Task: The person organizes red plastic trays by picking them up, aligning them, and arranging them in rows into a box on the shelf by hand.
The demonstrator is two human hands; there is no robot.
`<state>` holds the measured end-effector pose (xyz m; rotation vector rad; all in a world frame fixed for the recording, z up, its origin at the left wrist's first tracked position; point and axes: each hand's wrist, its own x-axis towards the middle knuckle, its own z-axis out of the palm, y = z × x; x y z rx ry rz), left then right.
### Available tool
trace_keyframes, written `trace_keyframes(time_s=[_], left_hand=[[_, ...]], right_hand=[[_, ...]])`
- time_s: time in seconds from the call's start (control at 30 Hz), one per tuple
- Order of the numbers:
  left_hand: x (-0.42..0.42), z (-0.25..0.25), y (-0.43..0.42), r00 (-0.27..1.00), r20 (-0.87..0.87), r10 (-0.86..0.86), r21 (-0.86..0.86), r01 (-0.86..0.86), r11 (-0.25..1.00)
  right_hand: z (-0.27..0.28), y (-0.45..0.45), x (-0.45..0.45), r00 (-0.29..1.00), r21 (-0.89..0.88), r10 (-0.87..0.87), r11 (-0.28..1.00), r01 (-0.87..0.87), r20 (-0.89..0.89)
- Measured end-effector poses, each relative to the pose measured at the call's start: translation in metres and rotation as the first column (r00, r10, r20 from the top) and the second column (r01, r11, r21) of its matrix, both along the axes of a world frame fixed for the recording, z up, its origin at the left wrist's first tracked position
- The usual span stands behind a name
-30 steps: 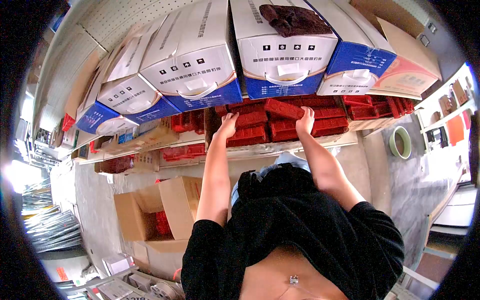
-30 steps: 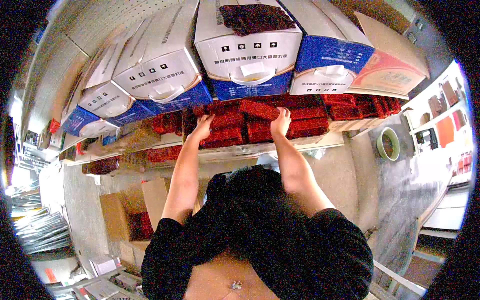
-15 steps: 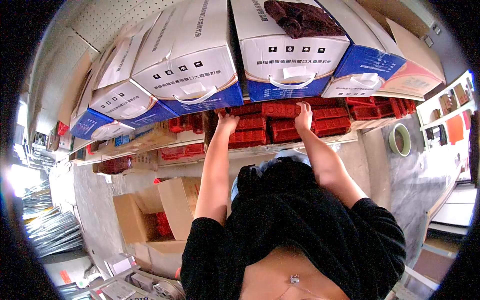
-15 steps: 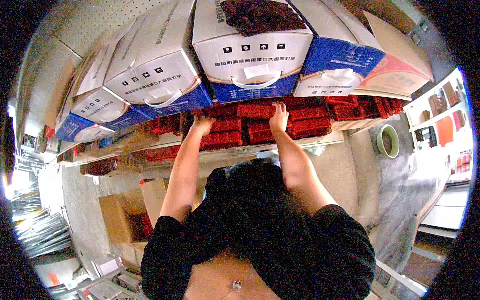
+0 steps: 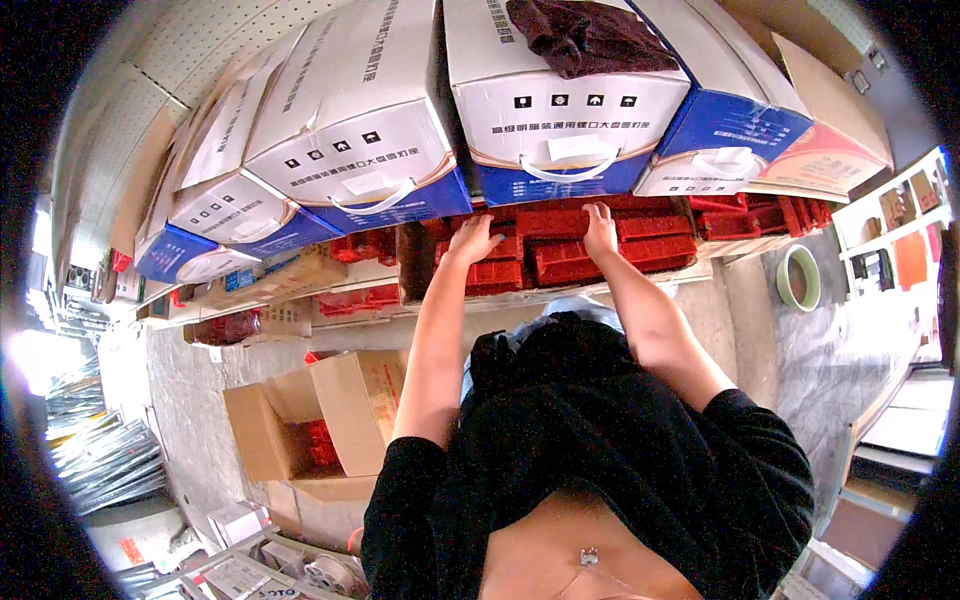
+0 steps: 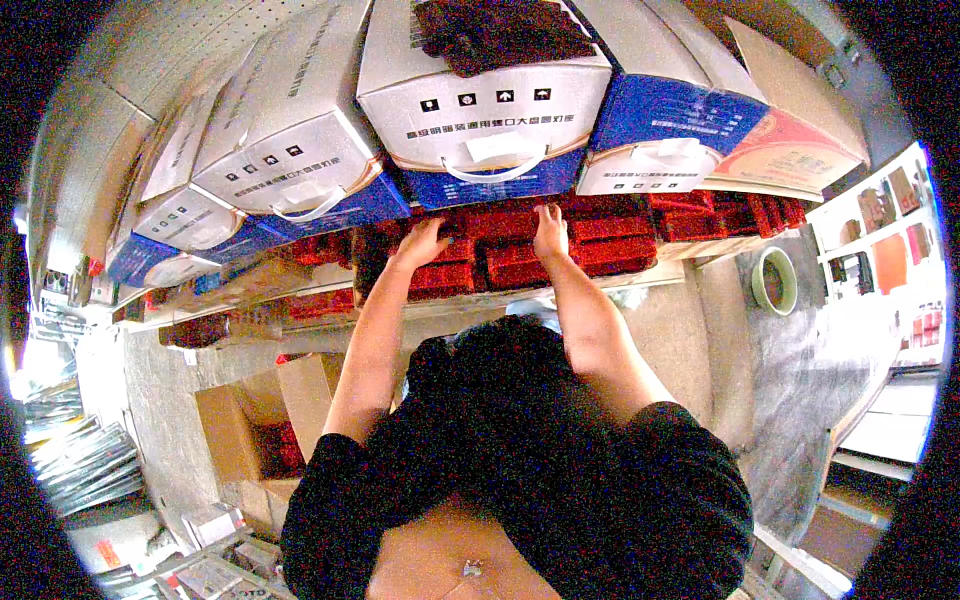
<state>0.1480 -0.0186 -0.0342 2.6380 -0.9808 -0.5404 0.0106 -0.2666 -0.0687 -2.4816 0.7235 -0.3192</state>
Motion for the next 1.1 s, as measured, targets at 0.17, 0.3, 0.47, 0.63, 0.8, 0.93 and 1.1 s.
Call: trace_keyframes(time_s=[0.17,0.3,0.47,0.63,0.8,0.93,1.1], left_hand=[[-0.019,0.007,-0.041,0.995,-0.058,-0.085,0.015,0.086,0.996],[-0.033,0.007,-0.067,0.991,-0.045,-0.122,0.031,0.124,0.992],[-0.038,-0.012,-0.088,0.976,-0.041,-0.214,0.063,0.216,0.974],[-0.055,0.006,-0.093,0.949,-0.041,-0.314,0.161,0.316,0.935],[-0.064,0.007,-0.092,0.919,-0.013,-0.394,0.218,0.387,0.896],[-0.061,0.004,-0.092,0.903,-0.02,-0.429,0.231,0.421,0.877],[-0.071,0.016,-0.092,0.923,0.015,-0.385,0.341,0.357,0.87]], right_hand=[[0.02,-0.007,-0.01,0.983,0.078,0.015,0.997,-0.001,-0.182],[-0.007,-0.029,-0.024,0.976,-0.042,0.177,0.982,-0.183,-0.123],[0.01,-0.02,-0.029,0.944,-0.195,0.19,0.949,-0.247,-0.271],[0.006,-0.011,-0.035,0.933,-0.184,0.186,0.951,-0.25,-0.306],[0.015,-0.01,-0.036,0.906,-0.273,0.189,0.913,-0.305,-0.379],[0.018,-0.007,-0.037,0.901,-0.238,0.178,0.928,-0.287,-0.395],[0.026,-0.014,-0.035,0.881,-0.162,0.17,0.951,-0.265,-0.442]])
